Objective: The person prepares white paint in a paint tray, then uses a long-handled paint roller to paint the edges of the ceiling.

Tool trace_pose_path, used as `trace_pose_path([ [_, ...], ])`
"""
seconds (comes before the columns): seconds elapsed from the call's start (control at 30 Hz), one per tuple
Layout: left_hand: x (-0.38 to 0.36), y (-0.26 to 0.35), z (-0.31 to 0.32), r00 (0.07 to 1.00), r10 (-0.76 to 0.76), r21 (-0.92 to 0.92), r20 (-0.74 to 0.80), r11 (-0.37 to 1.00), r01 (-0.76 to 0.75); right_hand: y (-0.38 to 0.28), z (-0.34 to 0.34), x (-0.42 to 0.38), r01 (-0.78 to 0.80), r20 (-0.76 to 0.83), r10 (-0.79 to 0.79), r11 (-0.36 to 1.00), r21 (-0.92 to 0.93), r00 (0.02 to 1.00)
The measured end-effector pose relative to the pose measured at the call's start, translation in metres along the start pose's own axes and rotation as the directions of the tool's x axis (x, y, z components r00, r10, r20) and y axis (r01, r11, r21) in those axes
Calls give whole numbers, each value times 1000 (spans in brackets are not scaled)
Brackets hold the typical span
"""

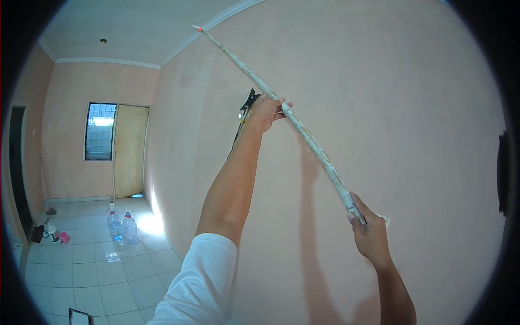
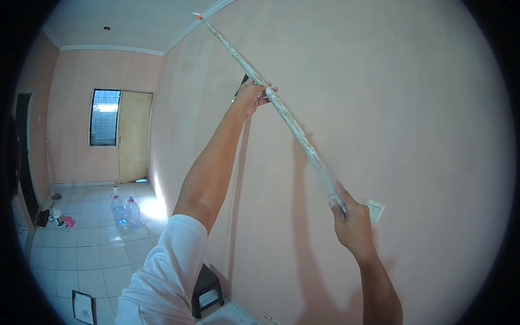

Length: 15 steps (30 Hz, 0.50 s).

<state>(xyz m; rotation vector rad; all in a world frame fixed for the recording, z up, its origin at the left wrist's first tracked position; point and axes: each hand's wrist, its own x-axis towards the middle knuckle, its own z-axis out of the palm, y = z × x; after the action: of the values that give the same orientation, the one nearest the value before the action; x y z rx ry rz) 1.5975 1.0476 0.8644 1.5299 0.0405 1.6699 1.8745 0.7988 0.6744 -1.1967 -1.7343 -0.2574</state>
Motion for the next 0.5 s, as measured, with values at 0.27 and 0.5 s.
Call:
trace_pose_path([
  [0.27, -31, -27, 63, 997, 68, -121, 46, 991, -62, 25, -51, -49, -31, -32, 32, 999, 30, 999],
  [0.5, -134, -41, 231, 989, 123, -261, 82, 960, -98, 70, -178, -179, -186, -87, 182, 982, -33, 979],
])
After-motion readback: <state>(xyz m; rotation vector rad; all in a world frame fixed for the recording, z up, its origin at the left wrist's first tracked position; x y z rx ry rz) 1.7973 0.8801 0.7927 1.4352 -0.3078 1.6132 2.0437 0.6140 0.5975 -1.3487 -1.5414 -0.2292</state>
